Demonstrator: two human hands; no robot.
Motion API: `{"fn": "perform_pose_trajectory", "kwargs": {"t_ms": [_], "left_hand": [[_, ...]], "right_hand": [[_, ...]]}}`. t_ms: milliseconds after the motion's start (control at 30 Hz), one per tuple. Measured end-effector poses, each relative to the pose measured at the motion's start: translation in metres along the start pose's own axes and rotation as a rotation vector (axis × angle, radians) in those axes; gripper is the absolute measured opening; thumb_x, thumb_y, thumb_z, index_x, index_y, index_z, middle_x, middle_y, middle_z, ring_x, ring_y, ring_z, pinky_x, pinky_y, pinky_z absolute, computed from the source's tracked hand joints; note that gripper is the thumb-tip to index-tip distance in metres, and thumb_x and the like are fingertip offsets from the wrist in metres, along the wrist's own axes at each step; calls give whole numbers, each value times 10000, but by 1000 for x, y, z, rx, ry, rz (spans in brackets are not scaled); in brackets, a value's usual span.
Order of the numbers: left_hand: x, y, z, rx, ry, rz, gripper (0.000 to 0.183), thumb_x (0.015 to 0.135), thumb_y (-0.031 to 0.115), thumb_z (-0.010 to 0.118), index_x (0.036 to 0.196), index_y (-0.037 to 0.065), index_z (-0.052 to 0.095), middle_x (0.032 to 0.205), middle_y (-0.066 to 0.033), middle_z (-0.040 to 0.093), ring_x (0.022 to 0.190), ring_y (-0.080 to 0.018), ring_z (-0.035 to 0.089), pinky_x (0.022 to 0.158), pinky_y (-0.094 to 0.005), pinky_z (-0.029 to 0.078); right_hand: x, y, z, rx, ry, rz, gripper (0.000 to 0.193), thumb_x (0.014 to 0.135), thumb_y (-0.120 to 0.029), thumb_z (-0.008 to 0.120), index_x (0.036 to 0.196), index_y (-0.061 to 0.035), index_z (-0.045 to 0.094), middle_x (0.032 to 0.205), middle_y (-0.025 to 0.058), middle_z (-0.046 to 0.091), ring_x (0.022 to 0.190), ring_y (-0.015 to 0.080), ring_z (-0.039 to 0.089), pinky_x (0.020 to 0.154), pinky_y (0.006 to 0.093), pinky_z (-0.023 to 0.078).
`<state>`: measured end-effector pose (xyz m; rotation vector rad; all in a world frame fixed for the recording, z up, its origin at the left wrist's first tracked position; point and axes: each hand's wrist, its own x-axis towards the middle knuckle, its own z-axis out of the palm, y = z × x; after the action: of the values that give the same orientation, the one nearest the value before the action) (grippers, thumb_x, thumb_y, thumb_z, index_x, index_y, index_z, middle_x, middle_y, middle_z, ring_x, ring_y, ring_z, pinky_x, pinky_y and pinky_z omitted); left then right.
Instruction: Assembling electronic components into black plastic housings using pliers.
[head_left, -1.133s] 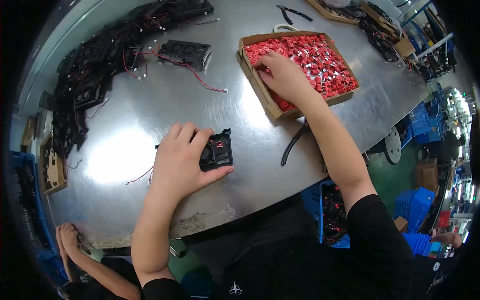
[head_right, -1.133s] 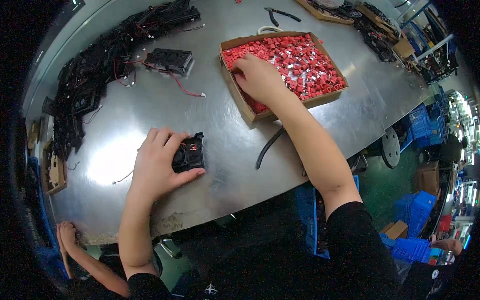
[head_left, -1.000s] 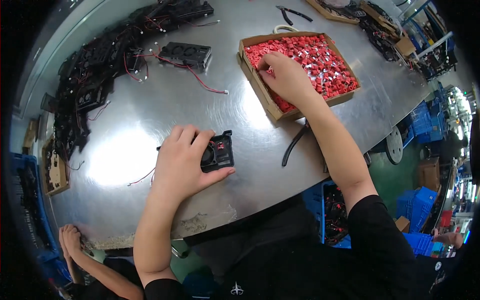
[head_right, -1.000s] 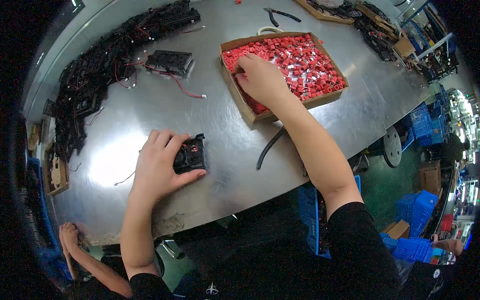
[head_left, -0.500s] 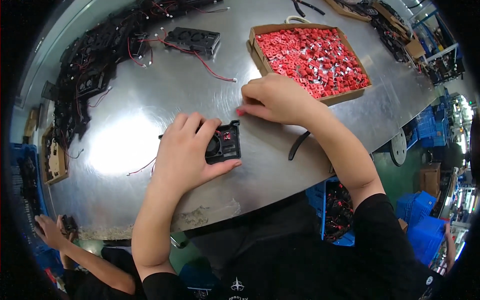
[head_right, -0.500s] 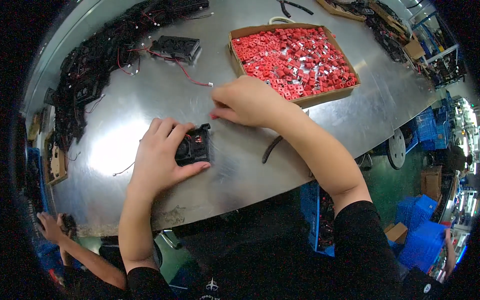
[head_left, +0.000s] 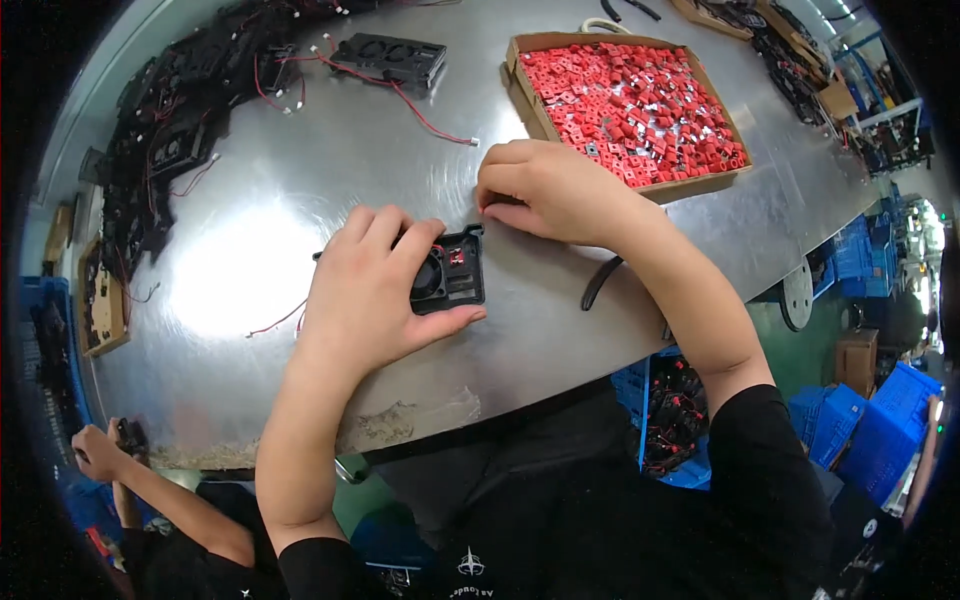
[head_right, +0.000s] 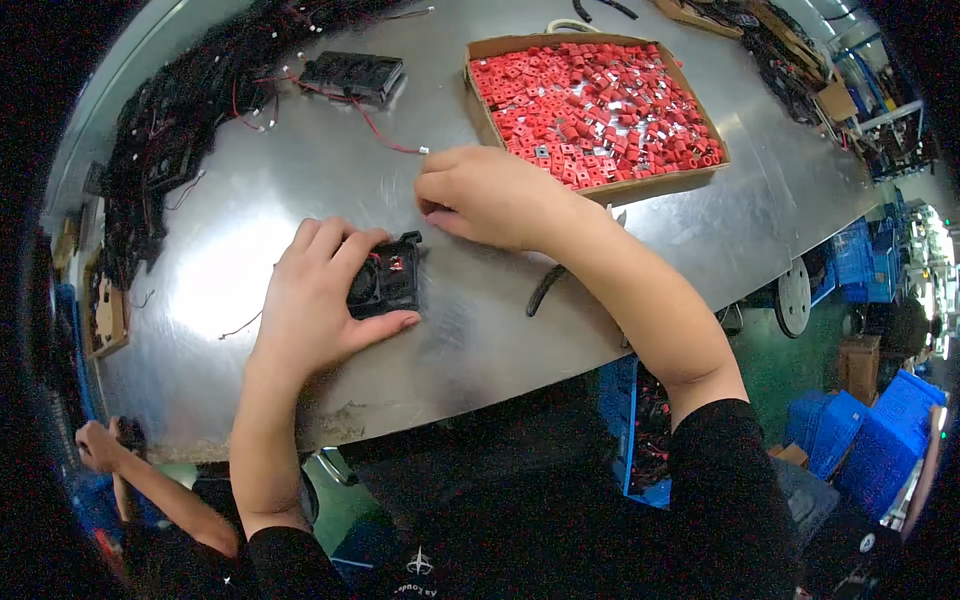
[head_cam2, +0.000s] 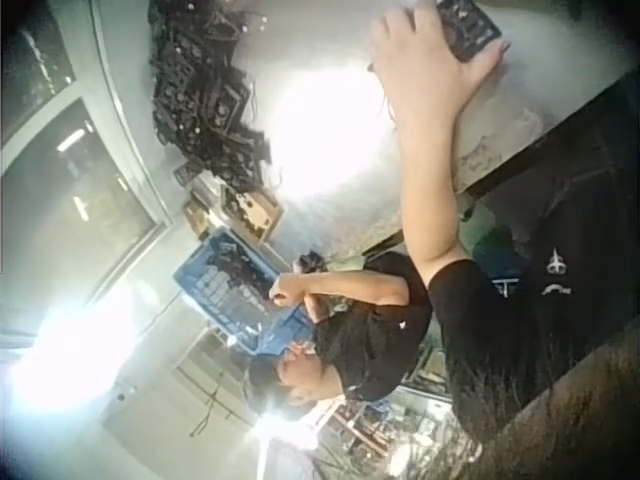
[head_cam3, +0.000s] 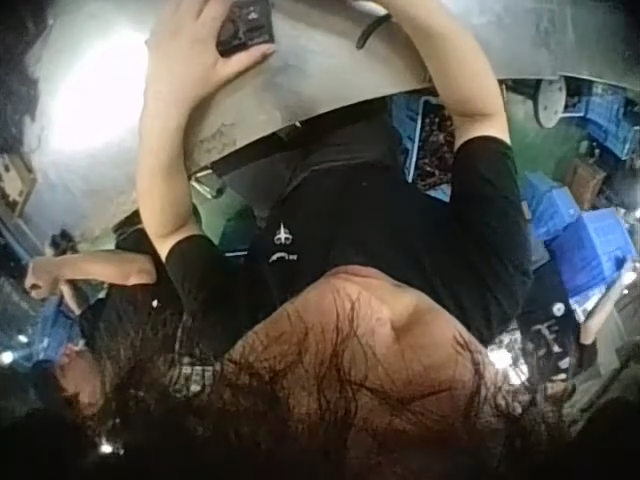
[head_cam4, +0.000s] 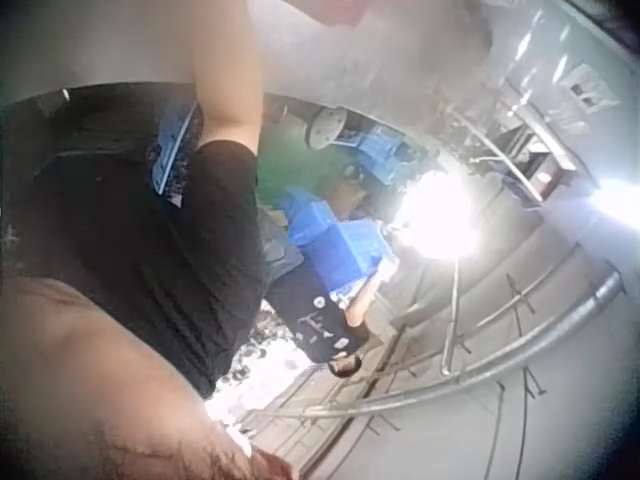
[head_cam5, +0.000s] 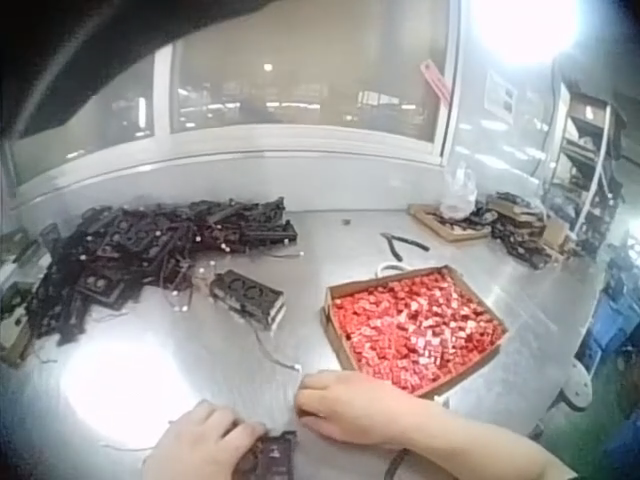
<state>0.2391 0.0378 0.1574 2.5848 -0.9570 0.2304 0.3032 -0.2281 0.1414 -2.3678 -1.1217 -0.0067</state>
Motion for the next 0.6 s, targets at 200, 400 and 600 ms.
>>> {"fn": "perform_pose_trajectory", "kwargs": {"t_ms": [200, 400, 600], "left_hand": [[-6, -2, 2, 20, 16, -33, 746, 708, 588, 882, 1194, 52, 700, 1056, -117, 615, 1005, -323, 598, 870, -456, 542], [-6, -4, 2, -1, 23, -29, 741, 709, 582, 885, 1194, 53, 700, 1059, -114, 617, 1010, -323, 597, 869, -460, 542], [-3, -3, 4, -4, 47, -7, 731, 707, 567, 890, 1192, 53, 702, 1072, -114, 612, 1019, -328, 598, 879, -458, 543]], "right_hand": [[5, -23, -7, 42, 222, -68, 151, 843, -57, 815, 972, -52, 738, 1006, 63, 723, 907, 263, 724, 778, 362, 584], [4, -24, -12, -106, 360, -57, 175, 835, -40, 817, 993, -60, 746, 1032, 69, 732, 933, 271, 722, 796, 366, 581], [-28, 60, -63, -376, 593, 449, 150, 920, -104, 766, 1061, -53, 753, 1019, 103, 722, 935, 280, 707, 822, 392, 563]]}}
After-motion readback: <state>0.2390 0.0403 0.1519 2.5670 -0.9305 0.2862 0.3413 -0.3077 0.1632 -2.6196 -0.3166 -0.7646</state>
